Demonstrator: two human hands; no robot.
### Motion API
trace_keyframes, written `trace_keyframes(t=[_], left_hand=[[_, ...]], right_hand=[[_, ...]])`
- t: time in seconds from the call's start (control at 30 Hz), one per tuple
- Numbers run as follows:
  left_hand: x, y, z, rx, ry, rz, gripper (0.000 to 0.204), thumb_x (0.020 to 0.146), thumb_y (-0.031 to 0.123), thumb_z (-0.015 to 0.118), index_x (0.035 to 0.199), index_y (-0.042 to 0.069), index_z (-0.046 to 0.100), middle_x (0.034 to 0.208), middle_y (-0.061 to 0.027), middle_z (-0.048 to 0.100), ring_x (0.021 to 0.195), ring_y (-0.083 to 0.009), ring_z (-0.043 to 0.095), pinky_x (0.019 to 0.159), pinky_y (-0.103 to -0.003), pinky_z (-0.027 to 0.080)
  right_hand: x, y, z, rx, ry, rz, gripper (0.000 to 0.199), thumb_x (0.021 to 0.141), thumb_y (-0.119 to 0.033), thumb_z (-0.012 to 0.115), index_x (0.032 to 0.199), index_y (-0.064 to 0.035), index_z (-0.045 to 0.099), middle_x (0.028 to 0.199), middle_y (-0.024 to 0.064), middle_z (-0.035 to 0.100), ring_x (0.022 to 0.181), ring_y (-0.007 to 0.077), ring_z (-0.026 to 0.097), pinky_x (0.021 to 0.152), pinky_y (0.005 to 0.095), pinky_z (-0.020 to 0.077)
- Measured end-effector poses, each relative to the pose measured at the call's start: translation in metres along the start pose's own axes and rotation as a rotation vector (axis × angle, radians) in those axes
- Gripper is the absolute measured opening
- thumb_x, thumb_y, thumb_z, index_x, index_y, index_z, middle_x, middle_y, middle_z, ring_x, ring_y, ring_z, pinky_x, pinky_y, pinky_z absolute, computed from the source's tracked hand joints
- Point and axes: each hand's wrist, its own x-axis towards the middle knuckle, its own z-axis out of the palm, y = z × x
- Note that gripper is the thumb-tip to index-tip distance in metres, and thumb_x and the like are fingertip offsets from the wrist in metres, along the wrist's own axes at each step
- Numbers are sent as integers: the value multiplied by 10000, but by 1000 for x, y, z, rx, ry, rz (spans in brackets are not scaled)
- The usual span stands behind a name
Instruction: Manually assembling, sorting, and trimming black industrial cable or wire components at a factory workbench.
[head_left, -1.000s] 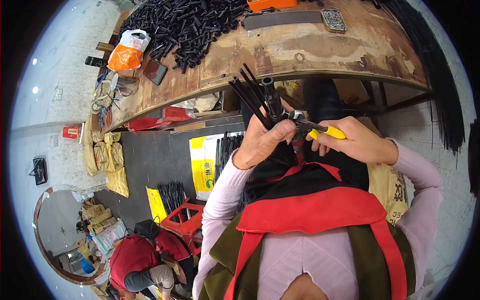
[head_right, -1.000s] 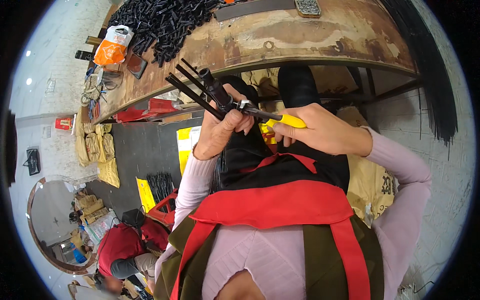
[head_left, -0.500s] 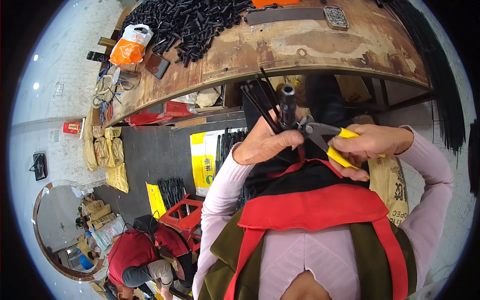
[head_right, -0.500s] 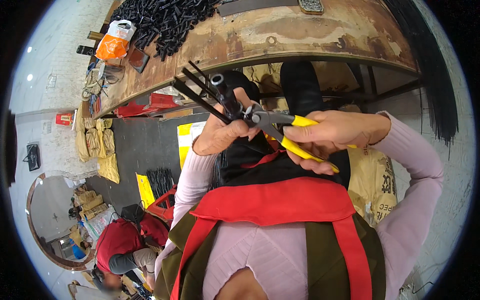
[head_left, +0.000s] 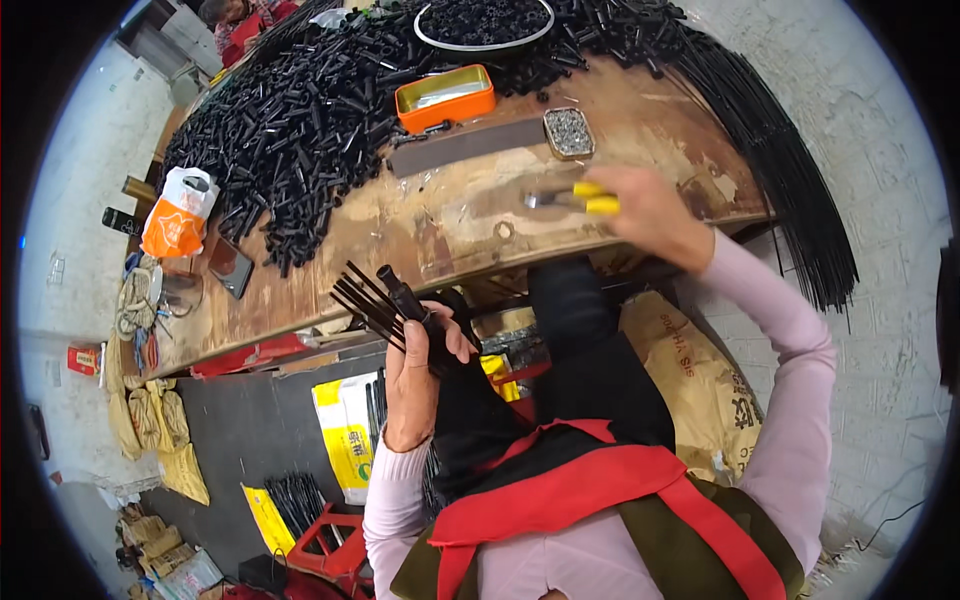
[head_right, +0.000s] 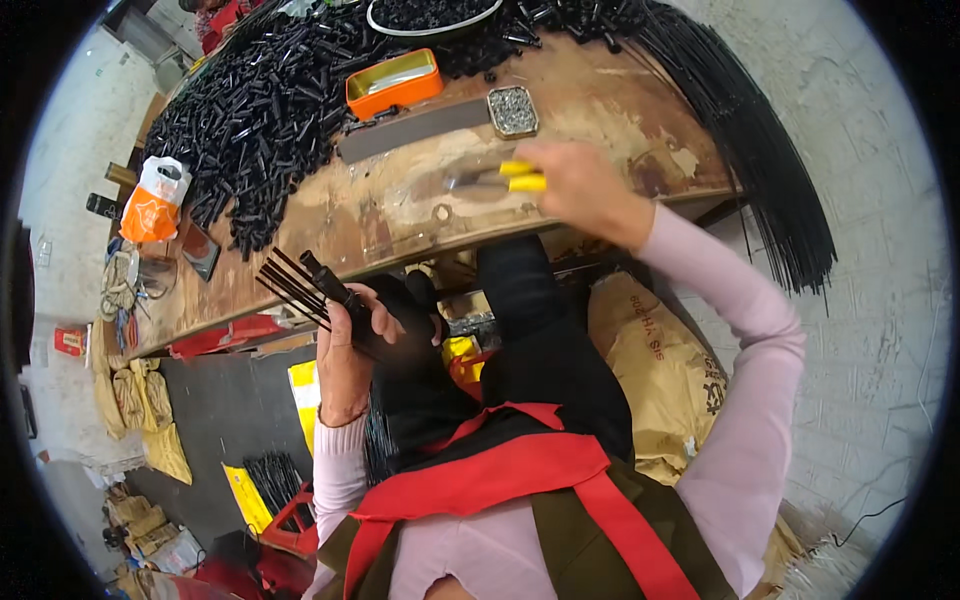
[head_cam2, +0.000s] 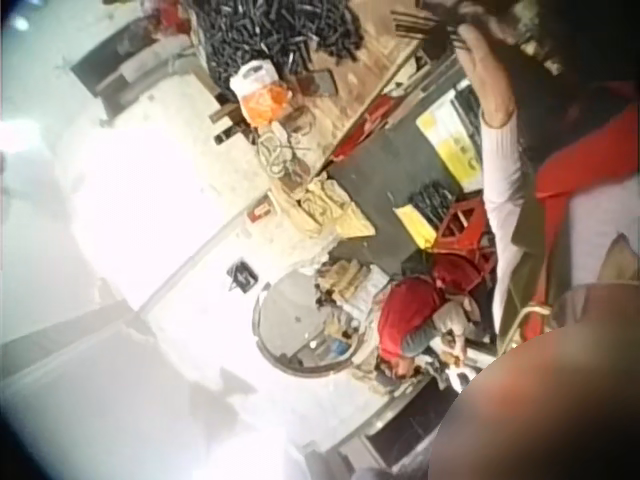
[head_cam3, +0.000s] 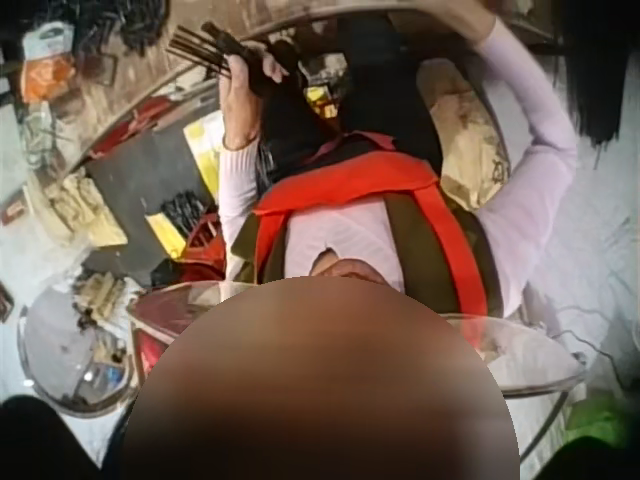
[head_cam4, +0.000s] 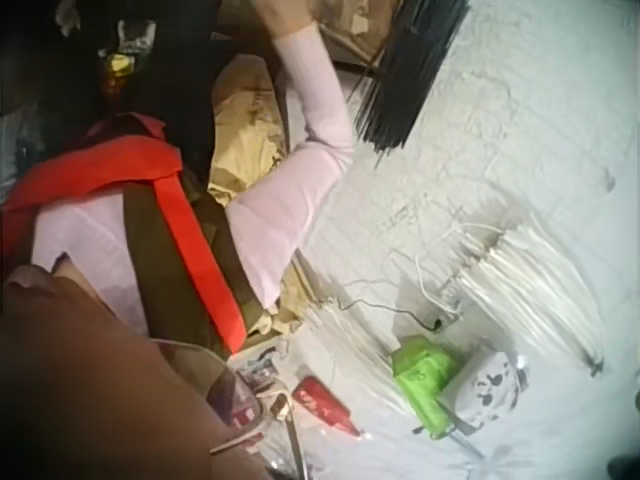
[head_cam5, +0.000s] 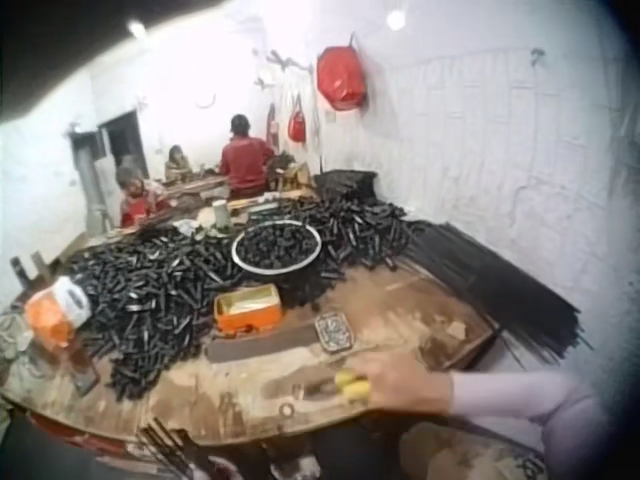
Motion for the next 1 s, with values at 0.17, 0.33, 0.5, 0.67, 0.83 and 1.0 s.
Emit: trace_keyframes(t=[0.17,0.33,0.5,0.67,0.83,1.0], left_hand=[[26,-11,-13,-21,-62,-26,528,1031,465,394,1218,-18,498,772,-60,496,681,-167,476,667,-322,425],[37,-13,-25,-148,-173,-21,764,999,625,257,1172,-60,547,612,3,418,514,-92,399,502,-244,358],[22,-8,-40,-282,-235,61,799,979,647,268,1123,-78,570,581,0,406,489,-101,378,469,-254,348],[-6,0,-39,-245,-199,110,794,979,645,272,1135,-76,566,584,-4,410,489,-101,377,474,-256,353],[-18,2,-19,-189,-196,111,775,987,628,295,1171,-80,553,585,-9,413,492,-114,389,495,-265,361],[-36,4,-6,-85,-94,154,765,1003,604,294,1176,-101,535,611,-24,424,512,-120,414,519,-267,382]], right_hand=[[64,60,12,-302,-29,41,257,812,-115,613,1057,-49,650,971,165,667,876,360,641,759,424,508],[75,84,22,-370,11,49,306,818,-108,572,1110,-58,654,1093,152,673,984,359,638,847,437,502],[82,86,27,-384,-10,64,334,826,-67,545,1147,-68,640,1080,201,657,1012,391,617,841,453,496],[84,85,32,-230,22,111,304,850,-103,580,1145,-61,637,1027,206,672,972,399,626,799,447,498],[89,124,22,-65,-21,152,305,839,-212,675,1086,-34,671,930,145,711,835,291,665,737,392,502],[105,95,30,362,-102,351,261,822,-247,730,940,-19,681,702,22,630,567,107,562,528,280,451]])
